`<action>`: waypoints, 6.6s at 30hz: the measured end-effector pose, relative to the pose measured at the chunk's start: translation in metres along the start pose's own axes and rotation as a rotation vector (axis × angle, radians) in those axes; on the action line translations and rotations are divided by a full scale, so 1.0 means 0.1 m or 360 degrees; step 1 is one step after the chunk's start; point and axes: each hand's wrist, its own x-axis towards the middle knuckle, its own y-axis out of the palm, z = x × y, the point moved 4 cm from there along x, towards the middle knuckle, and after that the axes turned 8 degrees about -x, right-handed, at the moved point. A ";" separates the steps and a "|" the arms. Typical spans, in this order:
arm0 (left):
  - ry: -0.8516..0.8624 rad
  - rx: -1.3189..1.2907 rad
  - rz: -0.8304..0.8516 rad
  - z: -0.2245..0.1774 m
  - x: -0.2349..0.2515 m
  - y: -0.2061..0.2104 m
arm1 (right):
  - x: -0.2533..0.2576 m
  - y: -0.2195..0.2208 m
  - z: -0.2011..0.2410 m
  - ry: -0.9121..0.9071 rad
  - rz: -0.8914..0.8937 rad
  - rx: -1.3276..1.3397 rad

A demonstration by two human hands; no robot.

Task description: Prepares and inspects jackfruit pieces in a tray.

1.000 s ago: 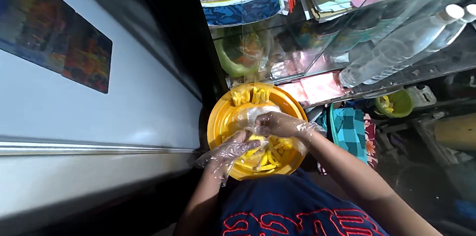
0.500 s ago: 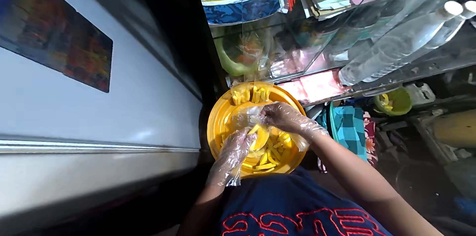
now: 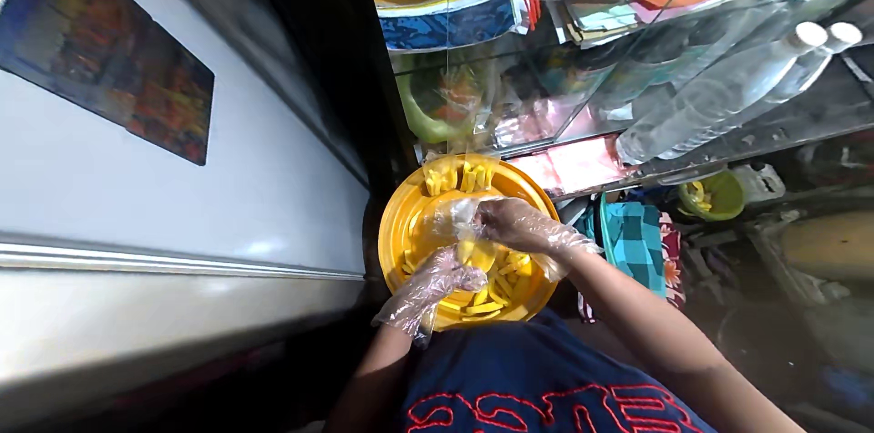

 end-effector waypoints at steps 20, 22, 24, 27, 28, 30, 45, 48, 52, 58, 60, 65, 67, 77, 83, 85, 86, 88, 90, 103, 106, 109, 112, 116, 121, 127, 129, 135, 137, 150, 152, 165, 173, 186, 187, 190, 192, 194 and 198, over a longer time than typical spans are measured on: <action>0.0174 -0.0419 -0.0635 0.02 -0.12 -0.26 | -0.04 0.57 -0.19 0.0670 0.0478 -0.0382; 0.0211 -0.0416 -0.0615 0.03 -0.11 -0.23 | -0.07 0.72 -0.13 0.0693 0.0462 -0.0443; 0.0229 -0.0271 -0.0611 0.06 -0.08 -0.25 | -0.10 0.74 -0.12 0.0661 0.0469 -0.0451; 0.0191 -0.0030 -0.0551 0.04 -0.04 -0.29 | -0.14 0.57 -0.27 0.0559 0.0404 -0.0223; 0.0164 0.0080 -0.0537 0.02 -0.04 -0.30 | -0.16 0.48 -0.33 0.0516 0.0343 -0.0118; 0.0118 0.0359 -0.0513 -0.02 -0.07 -0.30 | -0.23 0.27 -0.39 0.0476 0.0183 0.0154; -0.0036 0.1092 -0.0296 -0.21 -0.02 -0.09 | -0.06 -0.13 0.13 -0.0175 0.0183 -0.0108; 0.0090 0.0752 -0.0264 -0.20 -0.03 -0.08 | -0.08 -0.28 0.10 -0.0212 0.0135 -0.0032; 0.0120 0.0278 -0.0236 -0.20 -0.06 -0.02 | -0.15 -0.39 0.07 -0.0158 0.0058 0.0041; 0.0031 0.0110 -0.0270 -0.09 0.02 -0.09 | 0.05 -0.33 0.14 -0.0300 0.0130 -0.0044; 0.0052 0.0126 -0.0262 -0.09 0.03 -0.09 | 0.07 -0.31 0.14 -0.0279 0.0113 -0.0104; 0.0061 0.0222 -0.0196 -0.14 0.05 -0.12 | 0.12 -0.32 0.09 -0.0074 0.0208 0.0072; 0.0064 0.0259 -0.0229 -0.13 0.05 -0.14 | 0.14 -0.30 0.07 -0.0057 0.0192 0.0129; 0.0072 0.0128 -0.0365 -0.09 0.01 -0.15 | 0.02 -0.05 -0.23 0.0066 -0.0025 0.0127; 0.0049 0.0095 -0.0794 0.16 0.04 -0.49 | -0.10 0.65 -0.31 -0.0053 0.0530 -0.0121; 0.0016 0.0057 -0.0907 0.13 0.02 -0.46 | -0.09 0.89 -0.20 -0.0181 0.0595 -0.0290; 0.0033 0.0000 -0.0910 0.12 0.02 -0.44 | -0.09 0.96 -0.16 -0.0185 0.0589 -0.0378; 0.0077 -0.0148 -0.0861 0.12 0.05 -0.42 | -0.08 1.04 -0.11 -0.0133 0.0607 -0.0498; 0.0118 -0.0235 -0.0804 0.10 0.03 -0.37 | -0.09 1.05 -0.07 -0.0089 0.0663 -0.0526; 0.0082 0.0112 -0.0910 0.08 -0.10 -0.37 | -0.04 1.15 -0.12 -0.0399 0.0509 -0.0223; 0.0176 0.0244 -0.0779 0.07 -0.03 -0.43 | -0.04 1.06 -0.11 -0.0357 0.0508 -0.0167; 0.0174 0.0402 -0.0741 -0.02 -0.05 -0.42 | -0.05 0.87 -0.15 -0.0263 0.0514 0.0039; 0.0104 0.0400 -0.0730 -0.04 -0.07 -0.42 | -0.10 0.63 -0.27 0.0000 0.0603 0.0430; 0.0046 0.0435 -0.0554 -0.05 -0.08 -0.42 | -0.23 0.20 -0.43 0.0210 0.0356 0.0911; -0.0039 0.0753 -0.0267 -0.07 -0.07 -0.35 | -0.17 -0.21 -0.28 -0.0050 0.0183 0.0527; 0.0019 0.0711 -0.0154 -0.13 -0.07 -0.21 | 0.10 -0.26 0.24 -0.0229 0.0399 0.0108; 0.0053 0.0538 -0.0142 -0.15 -0.09 -0.19 | 0.14 -0.21 0.29 -0.0206 0.0373 0.0133; 0.0140 0.0321 -0.0155 -0.10 -0.11 -0.25 | 0.12 -0.48 0.19 -0.0200 0.0368 0.0160; 0.0113 0.0444 -0.0159 -0.10 -0.11 -0.26 | 0.08 -0.56 0.18 -0.0185 0.0435 0.0223; 0.0134 0.0466 -0.0132 -0.14 -0.06 -0.17 | 0.17 -0.14 0.36 -0.0056 0.0274 0.0083; 0.0154 0.0384 -0.0160 -0.14 -0.05 -0.18 | 0.15 -0.05 0.33 -0.0048 0.0132 0.0052; 0.0163 0.0038 -0.0817 -0.02 -0.20 -0.55 | 0.05 0.08 0.00 0.0040 -0.0030 0.0092; 0.0464 -0.0375 -0.1143 0.02 -0.25 -0.70 | 0.15 1.01 0.28 -0.0300 0.0503 -0.0344; 0.0478 -0.0398 -0.1010 -0.07 -0.34 -0.57 | 0.35 1.13 0.21 -0.0131 0.0484 -0.0023; 0.0437 -0.0299 -0.1026 -0.08 -0.36 -0.56 | 0.35 1.05 0.17 -0.0045 0.0498 0.0030; 0.0180 0.0009 -0.1076 -0.08 -0.40 -0.57 | 0.34 0.84 -0.01 0.0176 0.0522 0.0216; 0.0060 0.0178 -0.1016 -0.05 -0.36 -0.63 | 0.28 0.71 -0.10 0.0243 0.0553 0.0252; 0.0032 0.0240 -0.0961 -0.01 -0.31 -0.67 | 0.25 0.70 -0.15 0.0150 0.0577 0.0104; 0.0010 0.0265 -0.0943 -0.02 -0.29 -0.65 | 0.10 0.92 -0.03 -0.0339 0.0591 -0.0213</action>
